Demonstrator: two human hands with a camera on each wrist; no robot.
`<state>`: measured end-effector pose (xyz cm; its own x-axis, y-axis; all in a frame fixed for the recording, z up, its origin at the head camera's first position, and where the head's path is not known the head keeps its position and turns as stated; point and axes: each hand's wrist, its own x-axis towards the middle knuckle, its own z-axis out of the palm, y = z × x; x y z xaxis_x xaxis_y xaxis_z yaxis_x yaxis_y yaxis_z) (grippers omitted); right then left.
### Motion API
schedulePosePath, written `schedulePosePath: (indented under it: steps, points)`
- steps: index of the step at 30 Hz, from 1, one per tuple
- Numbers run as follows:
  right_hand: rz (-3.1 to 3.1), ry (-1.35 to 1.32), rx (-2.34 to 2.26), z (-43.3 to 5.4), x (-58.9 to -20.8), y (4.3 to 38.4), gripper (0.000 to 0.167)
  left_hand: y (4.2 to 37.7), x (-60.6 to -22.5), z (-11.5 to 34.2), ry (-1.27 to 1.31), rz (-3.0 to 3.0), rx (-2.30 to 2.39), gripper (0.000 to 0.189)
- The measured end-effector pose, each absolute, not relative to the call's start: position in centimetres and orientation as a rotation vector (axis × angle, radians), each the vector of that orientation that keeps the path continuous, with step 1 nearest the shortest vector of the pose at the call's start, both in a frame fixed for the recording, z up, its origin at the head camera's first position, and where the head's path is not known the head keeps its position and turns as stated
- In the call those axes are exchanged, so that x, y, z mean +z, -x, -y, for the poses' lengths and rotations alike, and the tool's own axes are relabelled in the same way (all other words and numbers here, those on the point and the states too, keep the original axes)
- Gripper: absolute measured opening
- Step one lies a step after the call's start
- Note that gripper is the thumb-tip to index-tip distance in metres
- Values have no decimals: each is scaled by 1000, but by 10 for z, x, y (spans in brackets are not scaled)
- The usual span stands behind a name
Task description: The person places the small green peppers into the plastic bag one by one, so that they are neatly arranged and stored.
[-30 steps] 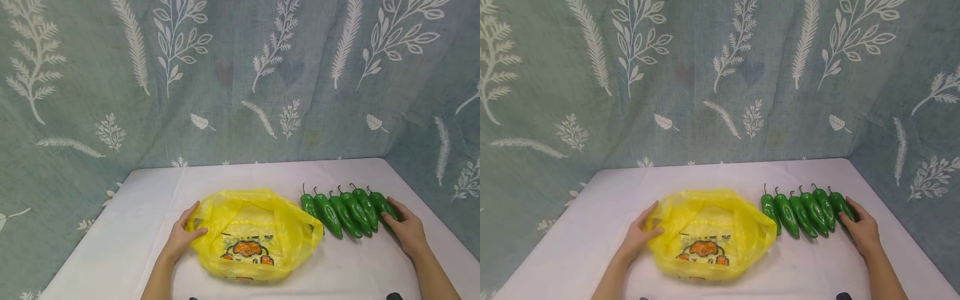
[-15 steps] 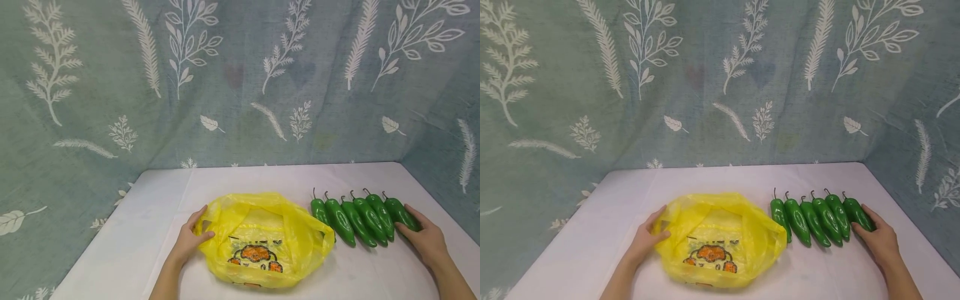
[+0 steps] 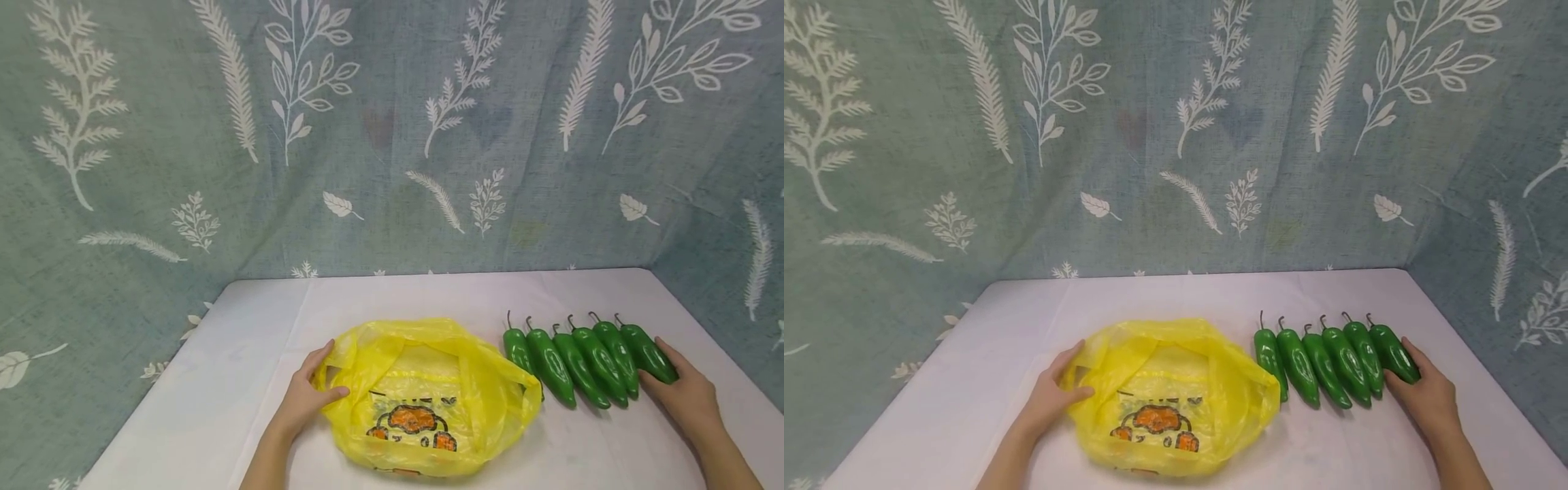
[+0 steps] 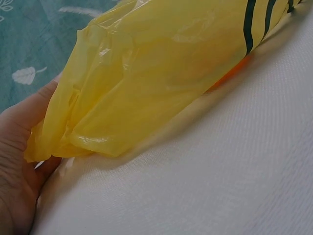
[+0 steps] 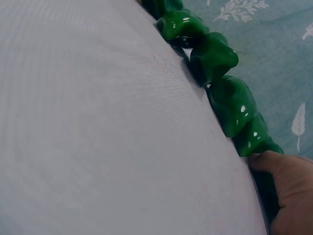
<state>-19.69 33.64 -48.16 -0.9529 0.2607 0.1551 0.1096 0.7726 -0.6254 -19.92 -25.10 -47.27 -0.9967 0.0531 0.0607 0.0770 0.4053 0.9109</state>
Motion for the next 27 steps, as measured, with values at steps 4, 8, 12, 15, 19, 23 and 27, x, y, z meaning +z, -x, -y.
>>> schedulePosePath:
  steps: [4,8,12,15,19,23,27]
  points:
    - [2699,339,983,-334,-480,196,75,198,-472,253,116,2625,-1675,92]
    - [2662,403,1025,-333,-479,195,76,198,-470,252,125,2631,-1654,91]
    - [2620,447,1071,-332,-478,195,76,198,-469,252,128,2646,-1634,92]
    - [2570,474,1152,-331,-476,197,77,200,-469,251,120,2647,-1621,93]
    - [2512,506,1236,-329,-473,198,78,201,-469,251,128,2643,-1607,94]
    - [2464,531,1296,-326,-466,198,78,201,-470,251,130,2646,-1606,94]
    - [2442,547,1327,-320,-458,196,78,200,-470,251,135,2640,-1630,93]
